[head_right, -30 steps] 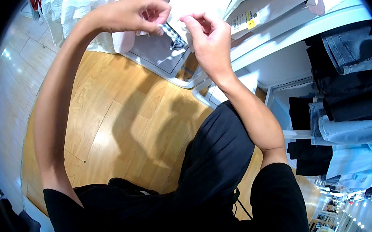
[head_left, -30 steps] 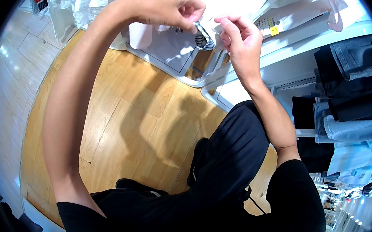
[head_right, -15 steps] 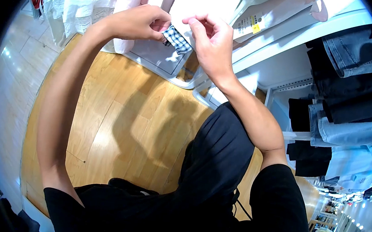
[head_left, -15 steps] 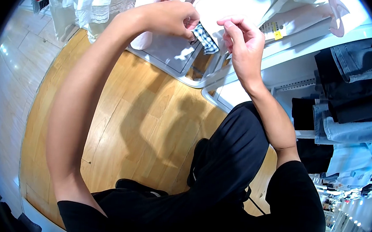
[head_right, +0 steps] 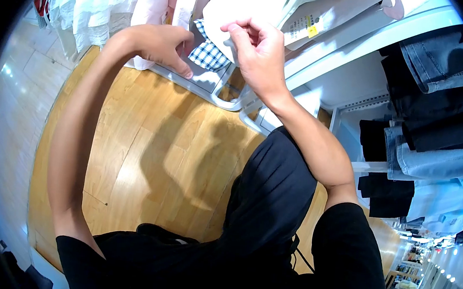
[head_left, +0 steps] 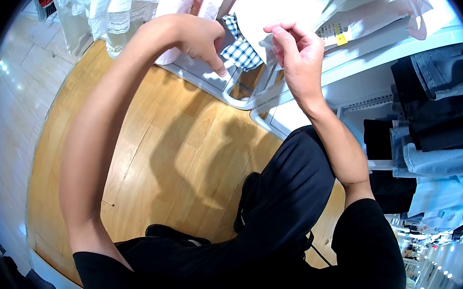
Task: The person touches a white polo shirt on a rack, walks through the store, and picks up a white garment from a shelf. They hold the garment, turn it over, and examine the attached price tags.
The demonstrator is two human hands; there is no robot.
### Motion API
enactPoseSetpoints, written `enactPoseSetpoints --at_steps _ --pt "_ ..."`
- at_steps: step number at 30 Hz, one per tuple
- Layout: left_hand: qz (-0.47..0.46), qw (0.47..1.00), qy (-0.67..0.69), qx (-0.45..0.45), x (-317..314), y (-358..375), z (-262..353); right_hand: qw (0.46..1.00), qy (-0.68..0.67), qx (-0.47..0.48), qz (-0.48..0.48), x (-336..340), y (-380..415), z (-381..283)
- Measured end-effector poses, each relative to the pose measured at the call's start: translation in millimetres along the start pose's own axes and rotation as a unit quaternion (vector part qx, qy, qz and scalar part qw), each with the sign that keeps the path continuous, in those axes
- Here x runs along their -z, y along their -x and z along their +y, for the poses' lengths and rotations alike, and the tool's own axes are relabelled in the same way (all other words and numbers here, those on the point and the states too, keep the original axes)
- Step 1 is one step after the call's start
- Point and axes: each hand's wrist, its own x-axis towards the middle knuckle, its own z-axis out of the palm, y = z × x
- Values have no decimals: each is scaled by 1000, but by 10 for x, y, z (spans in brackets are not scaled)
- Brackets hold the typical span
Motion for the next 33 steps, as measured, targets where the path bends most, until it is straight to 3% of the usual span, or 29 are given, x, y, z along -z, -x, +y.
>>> enactPoseSetpoints --at_steps 1,2,3,5,9,11,15,17,18,19,21,22,23,25,26,33 --pt "39 999 -2 4 24 25 5 1000 -1 -7 -3 -5 -4 -1" --pt "115 991 33 -58 -43 -60 -91 1000 -22 -13 7 -20 -10 -27" --pt "114 991 29 -63 -66 -105 -107 1000 -20 -12 12 -33 -2 -28" --pt "161 969 102 -154 -31 -191 -54 1000 -8 -29 4 -41 -1 -14" --pt "236 953 70 -178 -169 -264 -49 999 -26 -26 -13 -61 -3 31" --pt "220 958 59 -175 -142 -225 -43 999 -27 -32 -16 -54 1 59" --pt "235 969 -32 -74 -123 -195 -184 999 -35 -27 -9 -52 1 7" --pt "279 960 -27 10 -43 -165 -226 998 -42 -35 -16 -36 -5 -2" --pt "258 964 -23 68 22 -142 -246 999 -34 -27 -32 -26 -8 3" --pt "258 963 -23 68 28 -144 -314 998 -27 -18 -49 -20 -10 10" --pt "357 928 3 110 43 -153 -524 998 -33 -12 -47 -16 -10 51" --pt "321 932 60 157 128 -99 -521 998 -25 -19 -60 -4 -12 68" --pt "321 932 60 157 140 -95 -582 997 -17 -25 -72 6 -19 70" --pt "417 892 32 173 166 -69 -697 997 -11 -29 -64 9 -18 66" --pt "402 890 103 190 228 -3 -664 998 -21 -40 -54 13 -21 83" --pt "439 865 143 199 360 67 -874 992 -30 -122 7 92 -90 275"
